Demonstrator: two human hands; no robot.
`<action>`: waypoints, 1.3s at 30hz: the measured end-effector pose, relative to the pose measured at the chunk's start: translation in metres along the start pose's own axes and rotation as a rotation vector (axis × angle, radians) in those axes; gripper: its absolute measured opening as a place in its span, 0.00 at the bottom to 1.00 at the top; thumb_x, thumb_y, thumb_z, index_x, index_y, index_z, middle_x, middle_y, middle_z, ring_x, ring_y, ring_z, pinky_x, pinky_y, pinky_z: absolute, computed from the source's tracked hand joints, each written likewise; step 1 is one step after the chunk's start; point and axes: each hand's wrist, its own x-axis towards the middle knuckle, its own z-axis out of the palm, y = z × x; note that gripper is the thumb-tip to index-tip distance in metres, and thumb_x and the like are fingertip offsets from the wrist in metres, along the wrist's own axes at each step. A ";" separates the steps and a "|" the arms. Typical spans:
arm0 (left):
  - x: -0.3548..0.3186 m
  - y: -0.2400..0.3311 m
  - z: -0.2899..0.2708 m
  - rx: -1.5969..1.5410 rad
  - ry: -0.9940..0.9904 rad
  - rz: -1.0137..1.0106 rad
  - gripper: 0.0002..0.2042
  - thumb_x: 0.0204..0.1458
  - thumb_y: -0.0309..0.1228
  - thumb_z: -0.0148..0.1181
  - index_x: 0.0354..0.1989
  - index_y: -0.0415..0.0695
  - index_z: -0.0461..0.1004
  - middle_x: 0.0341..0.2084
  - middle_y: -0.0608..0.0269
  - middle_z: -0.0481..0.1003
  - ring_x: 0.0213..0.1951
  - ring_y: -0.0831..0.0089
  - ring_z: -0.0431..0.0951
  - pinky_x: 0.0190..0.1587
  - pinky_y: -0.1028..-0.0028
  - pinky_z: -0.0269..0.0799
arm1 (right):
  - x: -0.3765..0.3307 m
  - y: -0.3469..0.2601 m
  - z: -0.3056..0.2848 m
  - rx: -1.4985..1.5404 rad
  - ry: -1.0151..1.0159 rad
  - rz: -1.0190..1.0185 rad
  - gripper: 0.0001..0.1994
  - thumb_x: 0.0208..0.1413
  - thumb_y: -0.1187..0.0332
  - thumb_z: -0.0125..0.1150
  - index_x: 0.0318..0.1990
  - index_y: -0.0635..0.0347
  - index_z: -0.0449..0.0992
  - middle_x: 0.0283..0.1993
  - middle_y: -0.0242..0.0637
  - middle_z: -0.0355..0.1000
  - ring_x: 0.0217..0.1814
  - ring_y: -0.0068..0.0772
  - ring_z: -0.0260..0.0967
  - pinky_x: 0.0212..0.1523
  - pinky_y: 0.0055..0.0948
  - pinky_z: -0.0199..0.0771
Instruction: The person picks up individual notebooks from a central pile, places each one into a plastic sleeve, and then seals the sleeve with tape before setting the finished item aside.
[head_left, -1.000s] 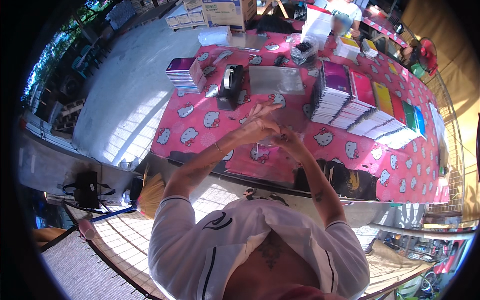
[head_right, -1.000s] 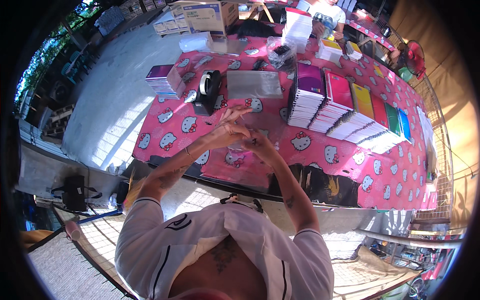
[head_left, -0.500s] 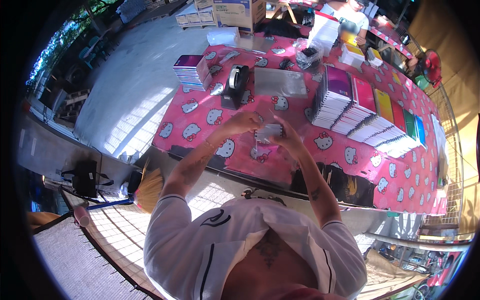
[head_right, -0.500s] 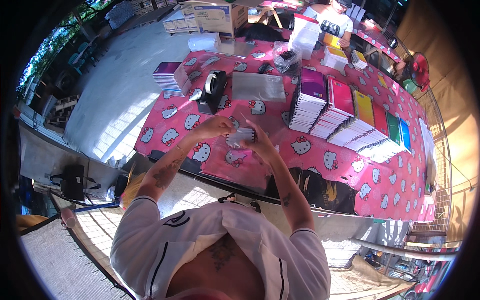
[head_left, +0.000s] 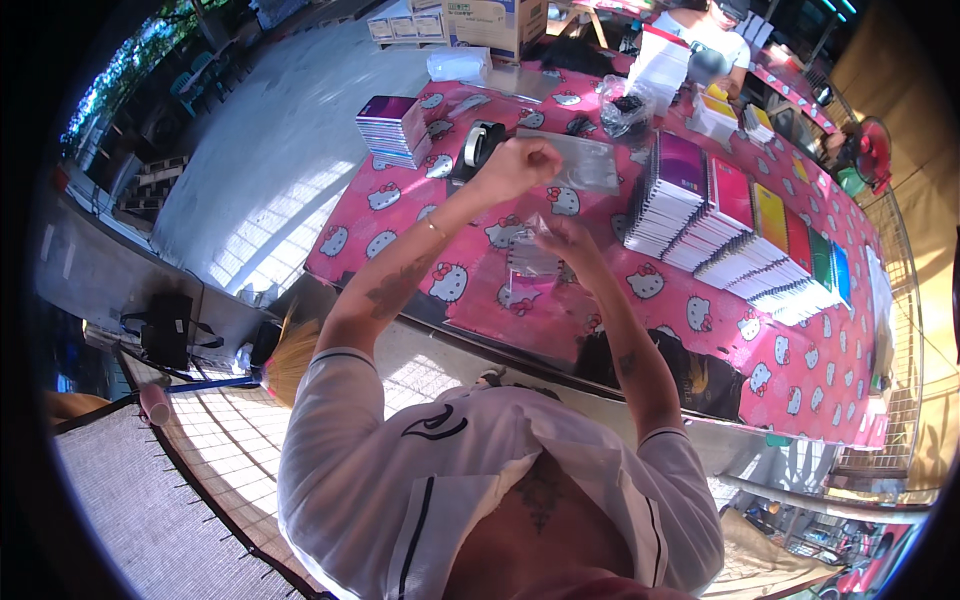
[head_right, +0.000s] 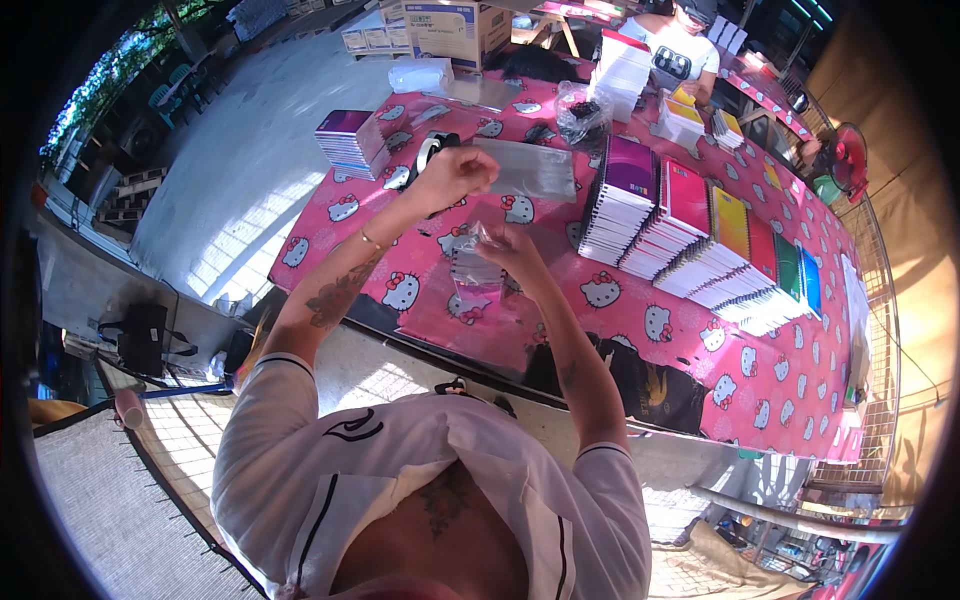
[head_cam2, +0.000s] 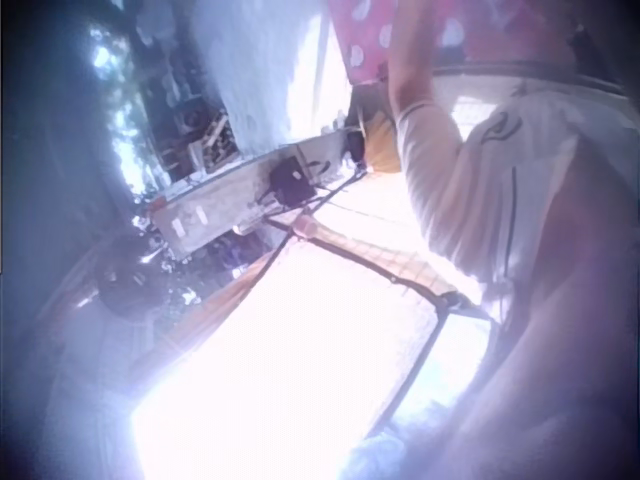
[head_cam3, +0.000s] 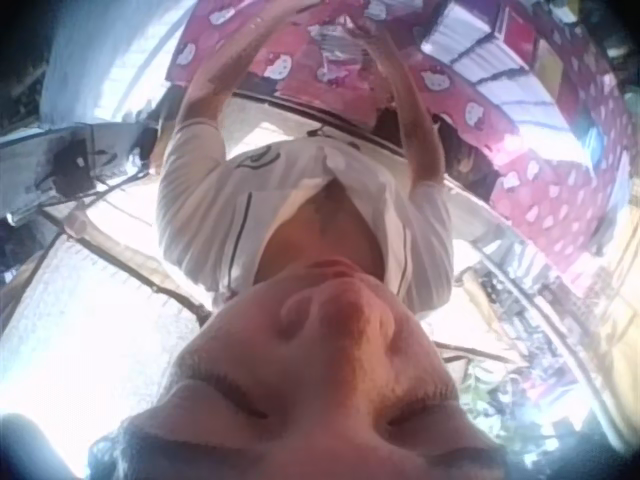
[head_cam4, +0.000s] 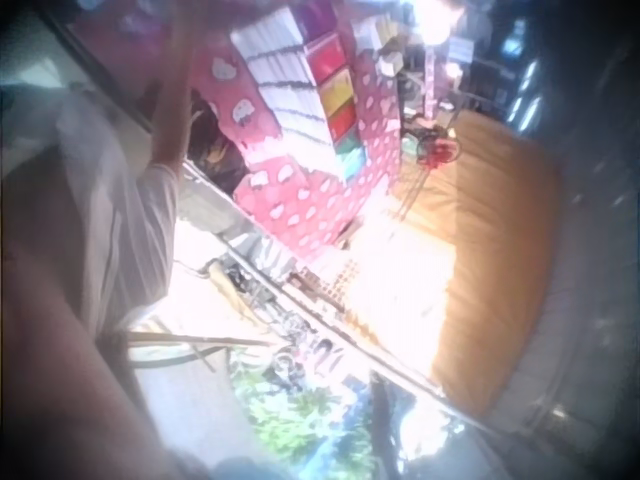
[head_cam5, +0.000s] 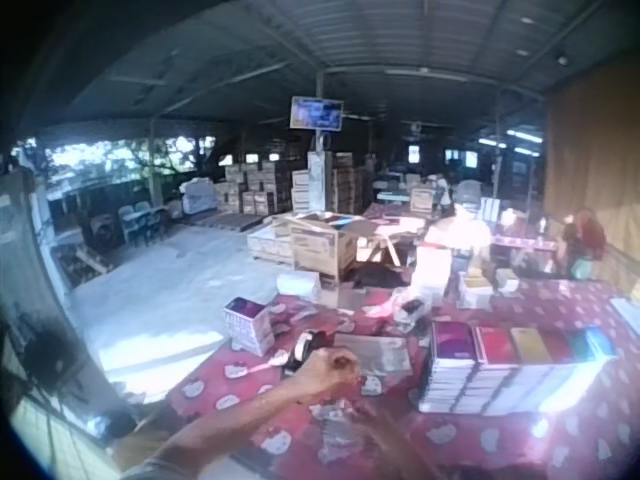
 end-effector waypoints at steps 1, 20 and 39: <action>-0.016 -0.016 -0.003 0.192 0.013 0.018 0.10 0.54 0.24 0.61 0.44 0.34 0.77 0.31 0.59 0.81 0.33 0.76 0.80 0.37 0.75 0.77 | 0.010 -0.003 0.002 0.004 -0.008 -0.054 0.22 0.52 0.69 0.72 0.53 0.64 0.72 0.42 0.35 0.76 0.45 0.21 0.72 0.41 0.21 0.74; -0.134 0.022 0.047 0.499 0.302 0.172 0.20 0.48 0.32 0.69 0.51 0.43 0.78 0.47 0.56 0.74 0.50 0.54 0.74 0.53 0.59 0.69 | 0.024 -0.034 0.008 -0.340 -0.055 -0.258 0.18 0.47 0.72 0.74 0.47 0.59 0.79 0.40 0.35 0.78 0.40 0.23 0.74 0.45 0.26 0.74; -0.147 -0.033 0.037 0.318 -0.188 -0.112 0.61 0.38 0.43 0.77 0.75 0.42 0.36 0.66 0.40 0.57 0.69 0.45 0.56 0.69 0.56 0.55 | -0.014 -0.011 -0.022 -0.033 -0.105 -0.128 0.37 0.51 0.69 0.72 0.68 0.60 0.60 0.58 0.34 0.70 0.58 0.30 0.68 0.58 0.29 0.68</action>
